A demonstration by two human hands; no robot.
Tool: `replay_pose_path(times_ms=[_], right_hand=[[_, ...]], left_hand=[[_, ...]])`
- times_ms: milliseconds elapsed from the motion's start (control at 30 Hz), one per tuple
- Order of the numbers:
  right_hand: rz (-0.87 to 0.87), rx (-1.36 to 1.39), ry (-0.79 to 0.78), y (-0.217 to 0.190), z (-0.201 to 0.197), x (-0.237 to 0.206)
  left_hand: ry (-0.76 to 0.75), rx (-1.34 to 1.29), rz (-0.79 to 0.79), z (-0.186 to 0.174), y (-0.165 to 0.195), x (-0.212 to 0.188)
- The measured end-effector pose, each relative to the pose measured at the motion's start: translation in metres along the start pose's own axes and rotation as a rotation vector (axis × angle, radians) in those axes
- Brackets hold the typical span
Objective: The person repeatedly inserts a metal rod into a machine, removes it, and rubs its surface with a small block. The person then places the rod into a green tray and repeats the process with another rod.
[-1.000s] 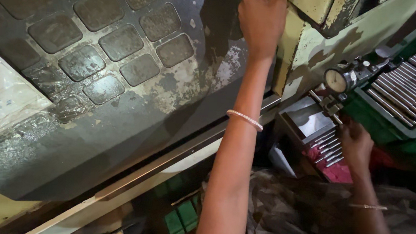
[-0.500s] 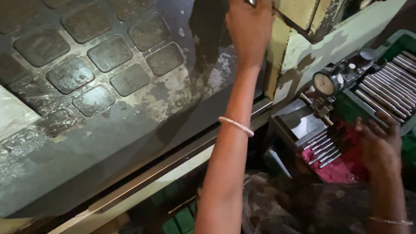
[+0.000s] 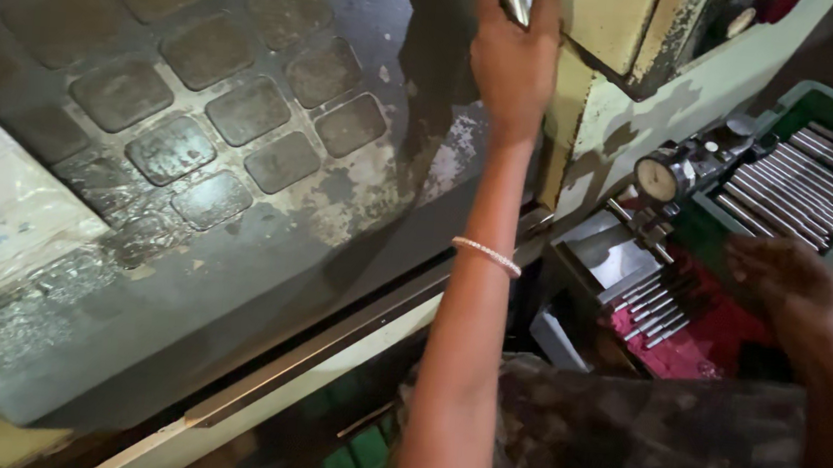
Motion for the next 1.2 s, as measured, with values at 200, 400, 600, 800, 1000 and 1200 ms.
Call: replay_pose_path(times_ms=[200, 400, 600, 800, 1000, 1200], right_hand=[[0.038, -0.092, 0.080, -0.150, 0.076, 0.010], [-0.819, 0.174, 0.042, -0.261, 0.170, 0.090], [-1.103, -0.419, 0.344, -0.262, 0.237, 0.157], [-0.932, -0.357, 0.257, -0.220, 0.241, 0.200], [-0.678, 0.024, -0.024, -0.189, 0.242, 0.223], [-0.518, 0.305, -0.257, -0.189, 0.247, 0.226]], left_hand=[[-0.199, -0.083, 0.048, 0.002, -0.010, -0.004], [-0.197, -0.106, 0.191, -0.025, -0.018, 0.000], [0.106, 0.335, 0.443, -0.113, 0.014, 0.004], [0.282, 0.772, 0.503, -0.180, 0.024, -0.007], [0.382, 1.028, 0.440, -0.182, -0.003, -0.006], [0.277, 1.203, 0.311, -0.173, -0.024, -0.001]])
Point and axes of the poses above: each hand's wrist, its own x-axis towards the middle knuckle, its own z-axis out of the palm, y = z × x, the point moved 8 cm from there along x, towards the middle knuckle, and after that the axes turned 8 degrees about -z, right-handed, at the moved point
